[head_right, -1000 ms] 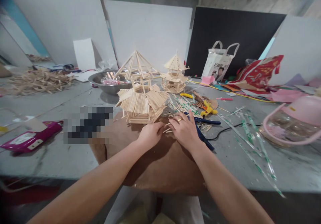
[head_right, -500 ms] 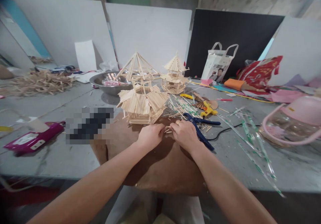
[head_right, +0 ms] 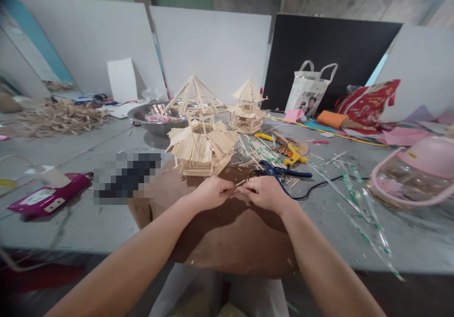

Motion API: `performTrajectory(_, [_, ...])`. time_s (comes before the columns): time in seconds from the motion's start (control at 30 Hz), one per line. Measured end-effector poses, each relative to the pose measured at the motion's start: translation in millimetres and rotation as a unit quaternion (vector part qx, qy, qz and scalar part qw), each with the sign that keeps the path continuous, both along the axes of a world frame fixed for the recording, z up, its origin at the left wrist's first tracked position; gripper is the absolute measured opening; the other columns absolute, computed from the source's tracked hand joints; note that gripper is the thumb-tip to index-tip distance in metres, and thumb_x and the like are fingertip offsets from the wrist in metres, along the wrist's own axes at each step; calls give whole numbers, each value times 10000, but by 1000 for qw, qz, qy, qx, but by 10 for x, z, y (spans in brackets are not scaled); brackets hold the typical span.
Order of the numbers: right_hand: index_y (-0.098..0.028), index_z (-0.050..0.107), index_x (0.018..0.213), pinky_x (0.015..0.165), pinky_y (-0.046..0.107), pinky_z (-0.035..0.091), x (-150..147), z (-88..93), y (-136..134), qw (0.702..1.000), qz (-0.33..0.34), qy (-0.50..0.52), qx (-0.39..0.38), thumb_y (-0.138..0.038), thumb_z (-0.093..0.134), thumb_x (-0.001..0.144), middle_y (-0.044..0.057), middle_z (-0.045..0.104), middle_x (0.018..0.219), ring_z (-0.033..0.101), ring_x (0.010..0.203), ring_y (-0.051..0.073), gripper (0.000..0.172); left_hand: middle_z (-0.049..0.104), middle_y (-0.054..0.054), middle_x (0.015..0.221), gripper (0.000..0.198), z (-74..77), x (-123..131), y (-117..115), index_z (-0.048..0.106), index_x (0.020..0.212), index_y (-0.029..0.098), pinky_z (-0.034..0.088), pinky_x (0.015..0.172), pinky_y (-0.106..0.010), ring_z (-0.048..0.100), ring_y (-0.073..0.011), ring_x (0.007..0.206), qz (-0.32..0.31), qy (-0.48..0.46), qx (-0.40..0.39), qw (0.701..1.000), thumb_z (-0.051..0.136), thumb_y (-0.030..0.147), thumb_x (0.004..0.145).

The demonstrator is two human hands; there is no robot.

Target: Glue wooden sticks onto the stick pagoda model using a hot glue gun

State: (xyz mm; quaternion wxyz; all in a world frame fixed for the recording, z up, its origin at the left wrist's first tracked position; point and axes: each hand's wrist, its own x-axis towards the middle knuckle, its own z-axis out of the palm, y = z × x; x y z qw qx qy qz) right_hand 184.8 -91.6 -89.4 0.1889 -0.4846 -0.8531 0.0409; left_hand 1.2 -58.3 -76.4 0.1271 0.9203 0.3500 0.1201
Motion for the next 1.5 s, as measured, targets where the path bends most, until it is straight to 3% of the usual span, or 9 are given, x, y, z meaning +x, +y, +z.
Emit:
performTrajectory(0.13, [-173, 644, 692, 553, 220, 347, 54, 7, 20, 985, 41, 94, -141, -358, 439, 790, 0, 610, 613, 510, 566, 108, 294, 552, 3, 504, 309, 1, -31, 40, 634, 615, 175, 289, 476, -192, 430, -91, 476, -53, -32, -43, 997, 423, 335, 775])
performTrajectory(0.27, [-160, 600, 643, 502, 220, 356, 172, 20, 68, 937, -35, 301, -172, -404, 510, 737, -27, 532, 517, 470, 485, 93, 277, 567, -2, 527, 313, -15, -34, 71, 636, 633, 175, 308, 494, -188, 451, -94, 495, -29, -41, -49, 998, 422, 352, 779])
performTrajectory(0.37, [-196, 557, 694, 478, 222, 385, 237, 55, 97, 826, -81, 534, -162, -411, 542, 719, -48, 544, 503, 474, 426, 83, 217, 619, -29, 618, 301, -46, -20, 87, 649, 708, 190, 353, 555, -207, 524, -122, 570, 8, -27, -14, 999, 400, 334, 796])
performTrajectory(0.47, [-227, 524, 752, 631, 297, 466, 234, 72, 118, 702, -57, 683, -194, -378, 598, 683, -22, 655, 671, 604, 593, 133, 182, 654, -51, 755, 281, -104, 8, 89, 652, 817, 209, 394, 639, -234, 577, -156, 700, 25, -22, 3, 999, 386, 298, 803])
performTrajectory(0.57, [-231, 520, 743, 764, 377, 457, 206, 50, 146, 659, -32, 720, -216, -349, 620, 666, -1, 679, 787, 631, 766, 178, 173, 650, -63, 874, 283, -162, 35, 81, 636, 918, 205, 415, 712, -260, 580, -172, 799, 20, -30, 12, 999, 385, 240, 793])
performTrajectory(0.83, [-232, 498, 719, 785, 402, 456, 163, 9, 179, 636, -40, 738, -221, -313, 621, 669, -9, 678, 781, 630, 804, 197, 155, 625, -58, 922, 349, -132, 84, 43, 638, 943, 173, 390, 833, -275, 535, -157, 872, -15, -121, 12, 992, 414, 92, 689])
performTrajectory(1.17, [-229, 476, 755, 832, 374, 424, 66, 9, 156, 675, -10, 701, -230, -299, 600, 693, 4, 664, 871, 602, 895, 189, 155, 618, -17, 678, 270, -100, 140, -27, 636, 837, 122, 400, 589, -209, 512, -105, 611, 17, -271, -280, 921, 452, 298, 747])
performTrajectory(1.3, [-228, 470, 758, 834, 382, 418, 33, 17, 136, 685, -1, 691, -233, -295, 606, 688, 9, 660, 905, 591, 917, 193, 167, 571, 3, 580, 317, -129, 151, -12, 617, 708, 114, 350, 512, -199, 449, -84, 521, 28, -255, -284, 924, 469, 393, 732])
performTrajectory(1.5, [-231, 487, 857, 801, 352, 429, 15, -3, 132, 704, -10, 673, -227, -332, 613, 681, 31, 625, 1015, 592, 907, 188, 239, 508, 33, 503, 259, -77, 133, -32, 583, 612, 126, 307, 464, -186, 390, -62, 469, 59, -279, -286, 915, 498, 349, 713])
